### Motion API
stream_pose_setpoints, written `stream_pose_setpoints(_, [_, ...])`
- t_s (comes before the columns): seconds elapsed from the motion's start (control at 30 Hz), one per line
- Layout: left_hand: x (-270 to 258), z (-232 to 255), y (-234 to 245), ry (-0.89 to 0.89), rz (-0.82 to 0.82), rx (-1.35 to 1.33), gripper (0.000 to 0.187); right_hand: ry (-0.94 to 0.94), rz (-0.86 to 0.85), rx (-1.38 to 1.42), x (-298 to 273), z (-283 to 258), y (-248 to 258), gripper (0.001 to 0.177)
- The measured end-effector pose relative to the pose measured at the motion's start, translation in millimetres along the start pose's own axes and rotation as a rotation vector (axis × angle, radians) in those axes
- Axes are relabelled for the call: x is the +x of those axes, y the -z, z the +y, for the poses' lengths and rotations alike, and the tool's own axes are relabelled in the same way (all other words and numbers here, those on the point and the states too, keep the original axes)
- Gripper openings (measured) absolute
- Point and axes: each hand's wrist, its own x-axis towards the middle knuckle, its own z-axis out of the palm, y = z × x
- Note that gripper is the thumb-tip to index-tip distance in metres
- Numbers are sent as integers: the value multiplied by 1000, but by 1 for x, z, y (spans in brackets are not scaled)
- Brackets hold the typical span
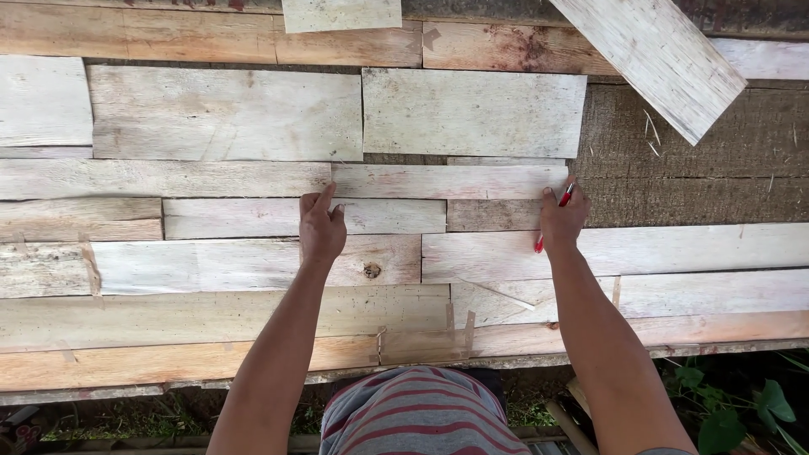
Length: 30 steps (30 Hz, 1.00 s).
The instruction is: Cutting and fitting thin wood veneers onto a wooden base using a utility knife.
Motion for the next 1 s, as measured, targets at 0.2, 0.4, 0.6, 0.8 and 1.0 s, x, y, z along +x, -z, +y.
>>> stream_pose_setpoints(0.2, [0, -12, -7, -54, 36, -22, 48, -37, -46, -21, -1, 0, -2, 68])
stream_pose_setpoints(0.4, [0, -16, -5, -68, 61, -105, 51, -34, -40, 25, -6, -2, -3, 71])
stream_pose_setpoints(0.6, [8, 14, 17, -136, 127, 177, 44, -25, -23, 13, 0, 6, -4, 69])
stream_pose_setpoints(0.8, [15, 82, 42, -248, -226, 620, 65, -18, -18, 3, -1, 6, -4, 69])
stream_pose_setpoints(1.0, [30, 24, 4, -367, -282, 686, 70, -63, -34, -1, -3, 3, -6, 68])
